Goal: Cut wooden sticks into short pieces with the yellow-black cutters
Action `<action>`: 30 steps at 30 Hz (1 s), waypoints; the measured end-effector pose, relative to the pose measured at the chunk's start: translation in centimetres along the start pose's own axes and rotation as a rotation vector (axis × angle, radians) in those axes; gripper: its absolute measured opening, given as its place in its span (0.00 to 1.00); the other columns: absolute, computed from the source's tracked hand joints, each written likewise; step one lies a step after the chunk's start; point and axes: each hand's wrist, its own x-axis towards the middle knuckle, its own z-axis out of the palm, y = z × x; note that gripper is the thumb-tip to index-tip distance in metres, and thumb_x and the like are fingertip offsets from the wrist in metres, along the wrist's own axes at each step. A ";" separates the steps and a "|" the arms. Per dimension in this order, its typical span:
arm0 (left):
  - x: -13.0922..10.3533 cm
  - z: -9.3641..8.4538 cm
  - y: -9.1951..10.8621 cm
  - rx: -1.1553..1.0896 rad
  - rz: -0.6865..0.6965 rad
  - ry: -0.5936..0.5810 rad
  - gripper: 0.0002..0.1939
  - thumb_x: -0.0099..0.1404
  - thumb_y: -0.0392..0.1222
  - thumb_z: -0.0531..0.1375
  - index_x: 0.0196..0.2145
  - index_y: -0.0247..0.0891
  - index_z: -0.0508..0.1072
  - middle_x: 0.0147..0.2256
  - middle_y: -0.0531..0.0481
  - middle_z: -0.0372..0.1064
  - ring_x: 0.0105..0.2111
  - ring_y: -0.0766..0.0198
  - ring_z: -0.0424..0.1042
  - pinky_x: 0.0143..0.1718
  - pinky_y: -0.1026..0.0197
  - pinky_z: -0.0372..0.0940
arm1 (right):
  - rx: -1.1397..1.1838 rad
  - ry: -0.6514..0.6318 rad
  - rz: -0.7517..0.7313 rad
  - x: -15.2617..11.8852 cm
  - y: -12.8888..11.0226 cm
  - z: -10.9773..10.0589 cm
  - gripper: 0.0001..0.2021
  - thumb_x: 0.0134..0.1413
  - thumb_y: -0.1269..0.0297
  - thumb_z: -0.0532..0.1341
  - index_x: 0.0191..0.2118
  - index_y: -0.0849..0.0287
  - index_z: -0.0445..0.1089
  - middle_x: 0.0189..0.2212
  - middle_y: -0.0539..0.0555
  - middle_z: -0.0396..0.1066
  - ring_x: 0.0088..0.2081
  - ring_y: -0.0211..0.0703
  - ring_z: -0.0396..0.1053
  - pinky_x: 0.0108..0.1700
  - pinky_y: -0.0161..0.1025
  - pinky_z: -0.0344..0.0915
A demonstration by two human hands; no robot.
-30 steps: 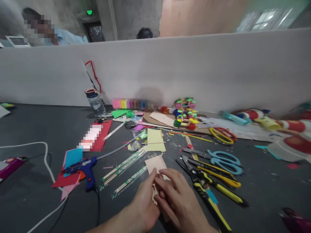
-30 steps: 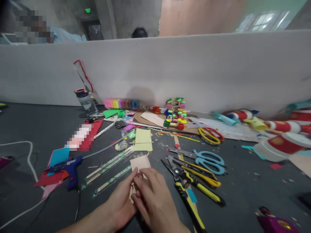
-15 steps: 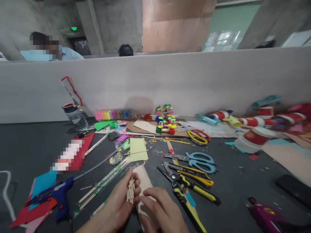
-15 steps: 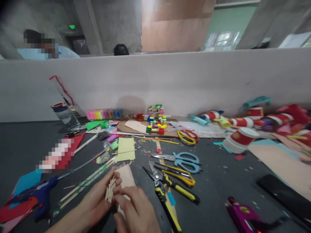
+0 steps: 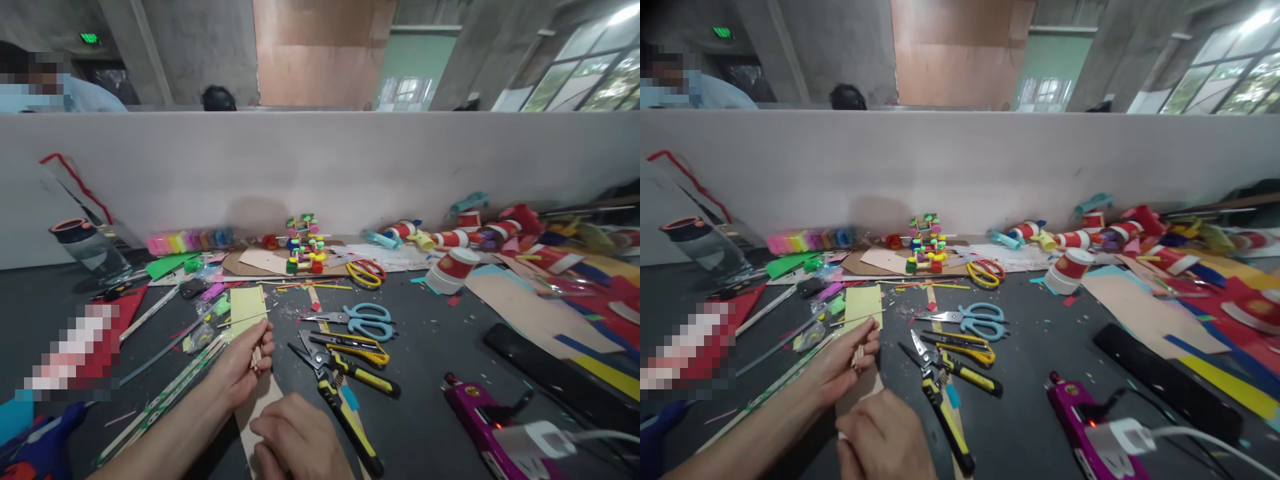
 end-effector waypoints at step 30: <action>-2.0 -0.1 -2.7 -0.061 -0.182 -0.057 0.18 0.76 0.42 0.49 0.28 0.34 0.64 0.15 0.61 0.53 0.08 0.78 0.53 0.08 0.76 0.42 | -0.160 0.019 0.277 1.2 -0.1 -2.0 0.17 0.58 0.73 0.58 0.52 0.55 0.67 0.52 0.60 0.69 0.53 0.49 0.66 0.54 0.49 0.67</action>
